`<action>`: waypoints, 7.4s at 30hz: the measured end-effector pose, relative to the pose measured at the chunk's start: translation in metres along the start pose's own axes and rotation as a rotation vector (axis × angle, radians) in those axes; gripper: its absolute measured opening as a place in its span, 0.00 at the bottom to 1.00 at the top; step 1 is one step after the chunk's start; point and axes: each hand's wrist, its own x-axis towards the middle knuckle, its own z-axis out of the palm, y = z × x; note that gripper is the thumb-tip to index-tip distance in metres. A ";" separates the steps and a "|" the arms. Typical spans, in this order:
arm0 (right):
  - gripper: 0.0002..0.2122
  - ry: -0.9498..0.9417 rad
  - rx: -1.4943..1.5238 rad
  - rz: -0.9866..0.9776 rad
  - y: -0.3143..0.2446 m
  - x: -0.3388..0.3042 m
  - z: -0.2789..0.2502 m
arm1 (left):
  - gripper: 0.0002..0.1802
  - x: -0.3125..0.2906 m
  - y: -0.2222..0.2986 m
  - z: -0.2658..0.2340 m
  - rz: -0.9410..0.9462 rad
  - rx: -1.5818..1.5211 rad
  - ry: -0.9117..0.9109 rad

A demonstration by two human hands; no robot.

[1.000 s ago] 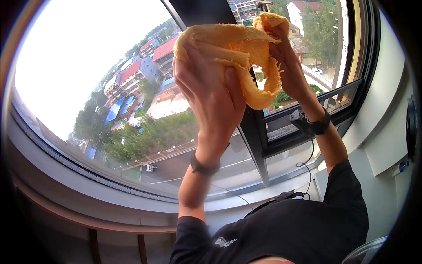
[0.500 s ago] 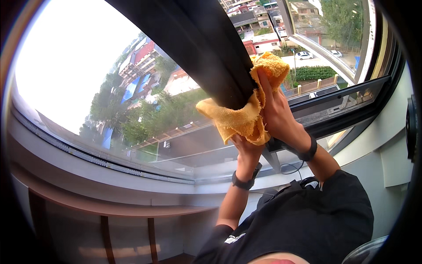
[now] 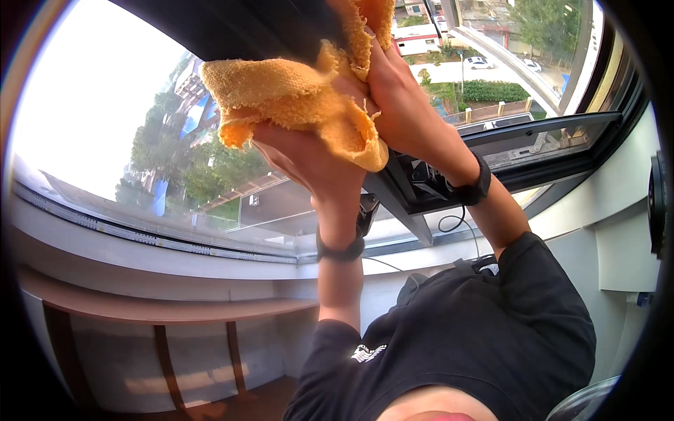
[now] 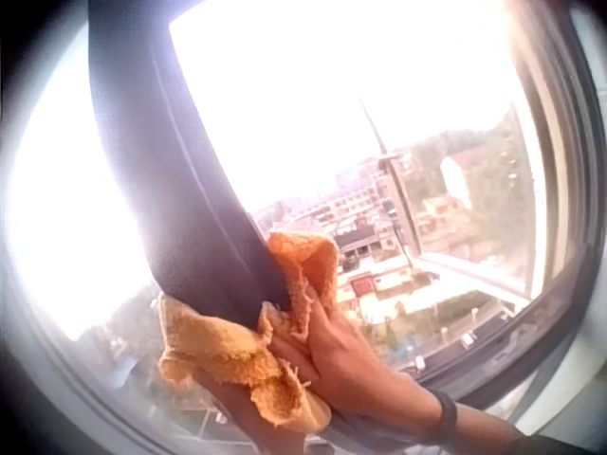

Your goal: The person cleans surfaces with a cloth, wiping down a countertop, a window frame, and the outer panels and edges of a cabinet.

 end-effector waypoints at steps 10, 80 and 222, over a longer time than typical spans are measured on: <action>0.33 -0.330 -0.042 0.224 -0.003 -0.059 -0.027 | 0.43 -0.102 -0.019 0.027 -0.270 -0.327 0.035; 0.16 -0.449 0.036 -0.170 0.006 -0.165 -0.057 | 0.50 -0.224 -0.067 -0.006 -0.302 -0.262 -0.381; 0.19 -0.302 -0.140 0.060 0.012 -0.244 -0.125 | 0.17 -0.215 0.060 0.001 -0.053 -0.031 -0.497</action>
